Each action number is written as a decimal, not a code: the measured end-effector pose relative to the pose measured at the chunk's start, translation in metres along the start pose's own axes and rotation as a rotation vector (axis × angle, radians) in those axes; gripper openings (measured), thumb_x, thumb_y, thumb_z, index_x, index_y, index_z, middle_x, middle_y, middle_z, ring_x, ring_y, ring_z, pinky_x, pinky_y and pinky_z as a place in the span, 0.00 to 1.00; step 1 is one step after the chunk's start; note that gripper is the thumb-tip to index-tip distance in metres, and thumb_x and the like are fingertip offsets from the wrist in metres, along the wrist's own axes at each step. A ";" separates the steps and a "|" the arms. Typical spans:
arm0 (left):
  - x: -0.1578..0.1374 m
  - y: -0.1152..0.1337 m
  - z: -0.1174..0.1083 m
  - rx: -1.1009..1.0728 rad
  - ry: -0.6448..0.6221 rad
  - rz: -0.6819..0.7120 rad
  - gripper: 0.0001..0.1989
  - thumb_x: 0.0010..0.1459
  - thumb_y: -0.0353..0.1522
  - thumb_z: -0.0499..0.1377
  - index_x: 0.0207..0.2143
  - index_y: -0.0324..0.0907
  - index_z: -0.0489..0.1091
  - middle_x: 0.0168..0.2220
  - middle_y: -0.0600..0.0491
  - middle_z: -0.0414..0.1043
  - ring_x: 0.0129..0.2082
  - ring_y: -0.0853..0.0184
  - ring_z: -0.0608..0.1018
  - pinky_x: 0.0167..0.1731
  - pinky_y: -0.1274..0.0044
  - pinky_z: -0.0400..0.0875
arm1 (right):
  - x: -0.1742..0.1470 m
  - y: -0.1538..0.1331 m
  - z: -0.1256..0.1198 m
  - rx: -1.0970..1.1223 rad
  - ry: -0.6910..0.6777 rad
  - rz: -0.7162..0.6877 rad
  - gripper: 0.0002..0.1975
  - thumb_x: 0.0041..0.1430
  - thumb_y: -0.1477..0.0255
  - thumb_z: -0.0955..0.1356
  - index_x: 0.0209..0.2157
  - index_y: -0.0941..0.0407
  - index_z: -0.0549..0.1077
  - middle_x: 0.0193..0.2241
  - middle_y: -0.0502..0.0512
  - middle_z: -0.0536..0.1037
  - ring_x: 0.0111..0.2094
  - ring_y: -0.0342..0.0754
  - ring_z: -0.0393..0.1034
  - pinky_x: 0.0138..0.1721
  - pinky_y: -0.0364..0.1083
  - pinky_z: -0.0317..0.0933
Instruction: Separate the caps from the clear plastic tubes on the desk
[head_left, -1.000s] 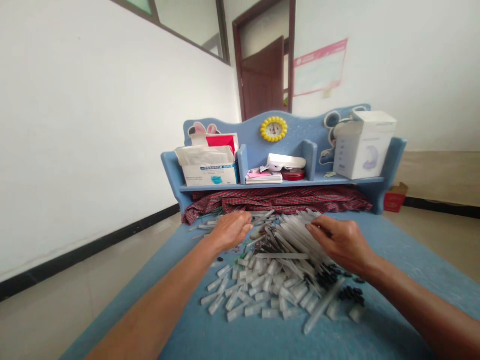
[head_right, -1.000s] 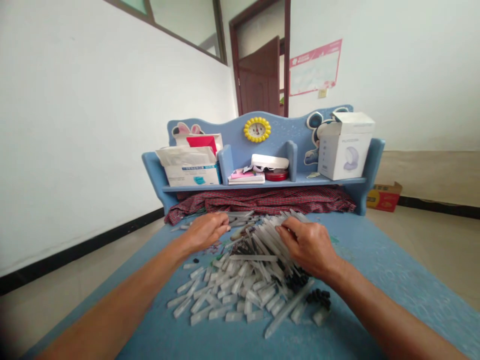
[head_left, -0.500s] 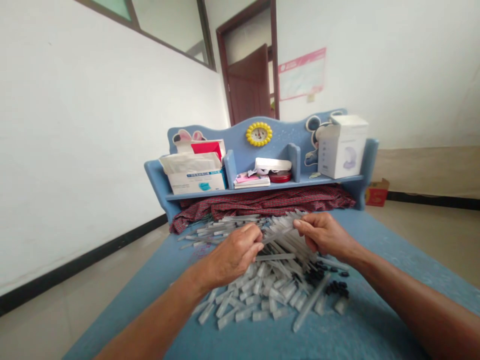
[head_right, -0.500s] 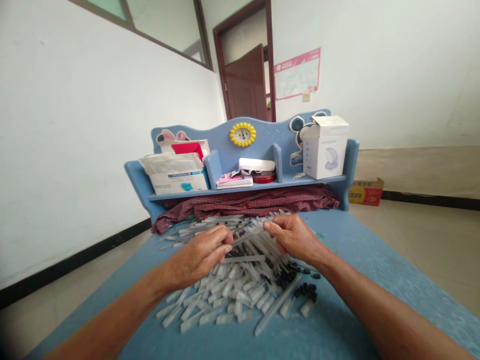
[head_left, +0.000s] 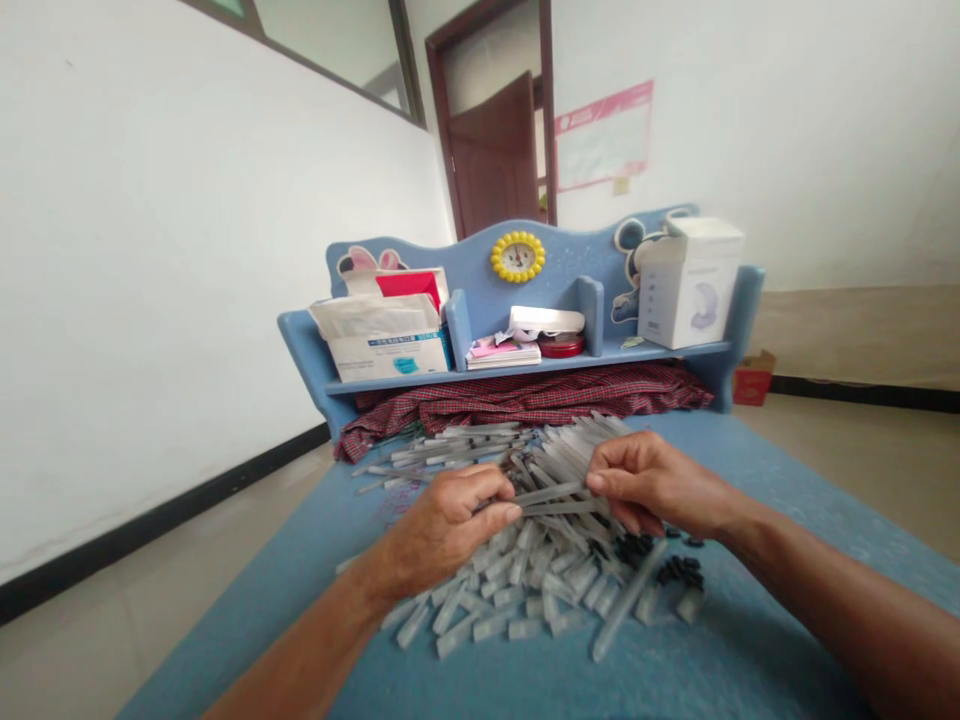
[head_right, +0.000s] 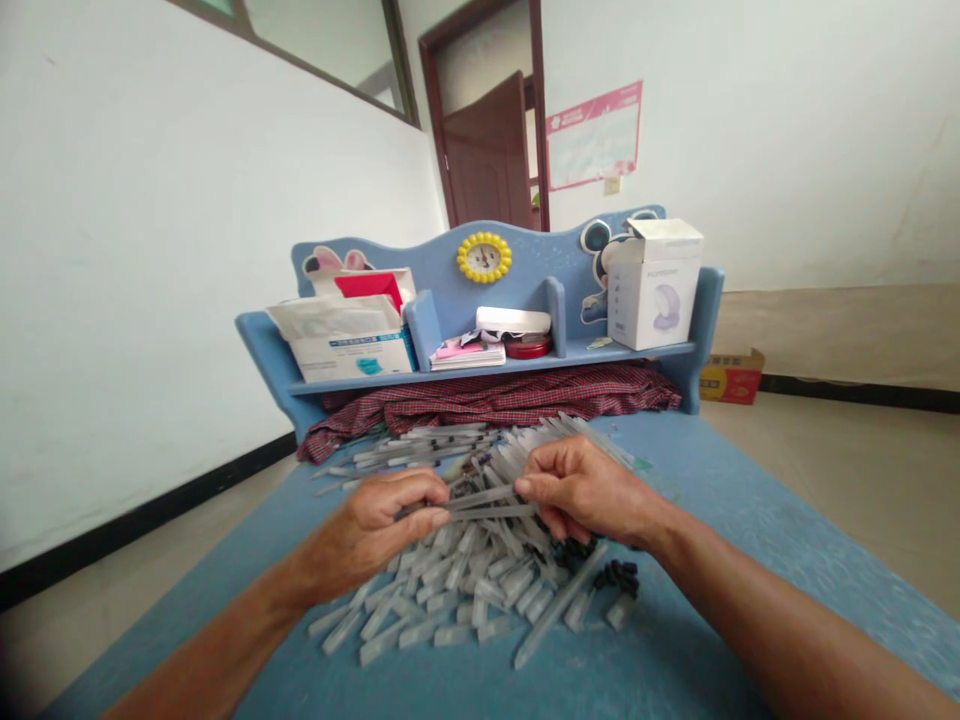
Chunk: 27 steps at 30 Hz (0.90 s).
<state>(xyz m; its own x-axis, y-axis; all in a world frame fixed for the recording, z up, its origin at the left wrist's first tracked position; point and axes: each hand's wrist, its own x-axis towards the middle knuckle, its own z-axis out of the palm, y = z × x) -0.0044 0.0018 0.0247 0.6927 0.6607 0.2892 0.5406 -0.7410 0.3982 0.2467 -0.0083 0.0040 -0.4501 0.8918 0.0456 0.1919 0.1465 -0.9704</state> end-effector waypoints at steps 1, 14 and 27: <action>0.000 0.000 -0.001 -0.018 -0.013 -0.007 0.09 0.60 0.33 0.52 0.31 0.39 0.68 0.28 0.55 0.66 0.30 0.70 0.70 0.33 0.79 0.61 | -0.001 -0.001 0.000 -0.021 0.005 -0.011 0.15 0.55 0.61 0.67 0.23 0.57 0.65 0.11 0.44 0.68 0.09 0.35 0.54 0.10 0.35 0.44; 0.003 0.005 -0.004 -0.041 -0.035 -0.092 0.10 0.59 0.33 0.51 0.28 0.39 0.68 0.26 0.57 0.66 0.28 0.70 0.70 0.30 0.81 0.61 | -0.001 -0.002 0.004 -0.172 0.082 -0.037 0.18 0.60 0.60 0.62 0.22 0.56 0.63 0.11 0.45 0.68 0.09 0.35 0.56 0.10 0.35 0.45; 0.004 0.005 -0.002 -0.035 -0.038 -0.100 0.10 0.58 0.32 0.51 0.27 0.39 0.68 0.25 0.57 0.66 0.28 0.70 0.70 0.30 0.81 0.61 | 0.000 -0.001 0.003 -0.048 0.032 0.009 0.15 0.58 0.59 0.65 0.28 0.56 0.63 0.13 0.44 0.70 0.08 0.35 0.57 0.09 0.34 0.45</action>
<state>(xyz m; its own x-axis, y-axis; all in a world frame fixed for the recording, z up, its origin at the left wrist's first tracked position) -0.0003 0.0008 0.0295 0.6541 0.7255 0.2140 0.5910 -0.6668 0.4541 0.2439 -0.0098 0.0044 -0.4201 0.9063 0.0455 0.2374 0.1582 -0.9584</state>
